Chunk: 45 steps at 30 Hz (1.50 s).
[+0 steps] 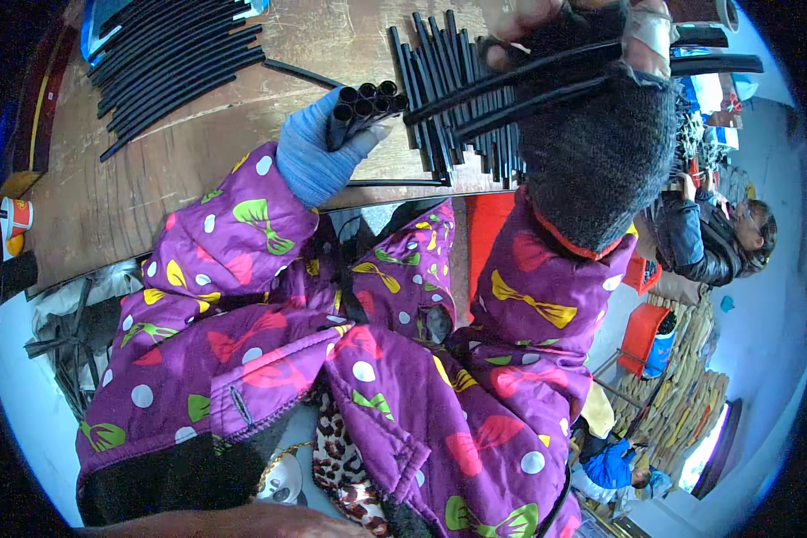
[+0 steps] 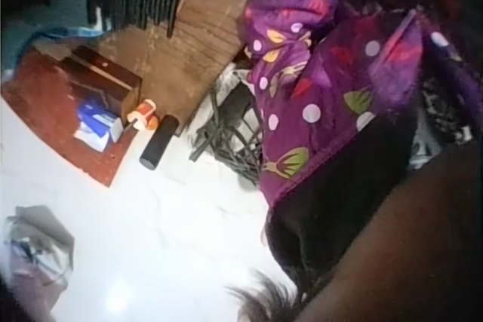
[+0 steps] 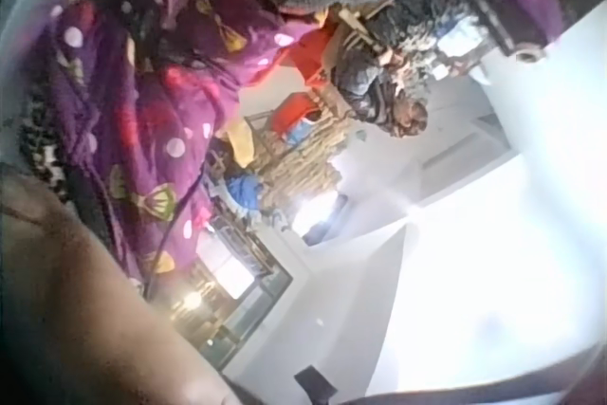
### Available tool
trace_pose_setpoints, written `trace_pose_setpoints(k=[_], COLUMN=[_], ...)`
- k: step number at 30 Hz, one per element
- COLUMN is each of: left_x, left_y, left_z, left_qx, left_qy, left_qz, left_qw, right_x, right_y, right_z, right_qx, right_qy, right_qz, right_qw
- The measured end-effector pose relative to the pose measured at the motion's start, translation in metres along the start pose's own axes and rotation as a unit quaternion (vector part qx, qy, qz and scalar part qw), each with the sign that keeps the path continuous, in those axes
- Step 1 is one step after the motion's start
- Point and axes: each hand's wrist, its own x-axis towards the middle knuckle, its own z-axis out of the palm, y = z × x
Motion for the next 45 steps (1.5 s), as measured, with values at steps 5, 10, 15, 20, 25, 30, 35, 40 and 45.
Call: trace_pose_setpoints(k=[5,10,15,20,25,30,35,40,45], left_x=[-0.001,-0.003,-0.004,-0.004,-0.003,-0.004,-0.004,-0.007,-0.004], left_y=[0.007,0.007,0.012,0.004,0.005,-0.008,-0.001,0.009,0.004], left_z=[-0.003,-0.007,-0.006,-0.005,-0.006,-0.004,-0.005,-0.007,-0.009], left_qx=[0.048,0.074,0.091,0.057,0.095,0.063,0.107,0.094,0.079], left_qy=[-0.011,-0.013,-0.02,-0.023,-0.032,0.002,-0.04,-0.015,-0.027], left_qz=[-0.013,0.003,-0.013,-0.012,-0.001,0.037,0.023,-0.018,-0.003], left_qw=[0.999,0.997,0.996,0.998,0.995,0.997,0.993,0.995,0.997], right_x=[0.011,0.001,0.007,0.001,0.003,0.003,0.007,-0.009,-0.008], right_y=[-0.007,-0.021,-0.013,0.009,0.019,0.029,0.018,0.034,0.017], right_z=[-0.049,-0.041,-0.045,-0.028,-0.026,-0.017,0.001,-0.003,-0.015], right_qx=[0.12,0.002,-0.084,-0.013,-0.045,0.002,-0.231,-0.223,-0.128], right_qy=[-0.301,-0.229,-0.236,-0.112,-0.095,-0.029,-0.236,-0.207,-0.087], right_qz=[0.062,-0.028,-0.11,-0.149,-0.126,-0.105,-0.177,-0.106,-0.063], right_qw=[0.944,0.973,0.962,0.982,0.986,0.994,0.927,0.947,0.986])
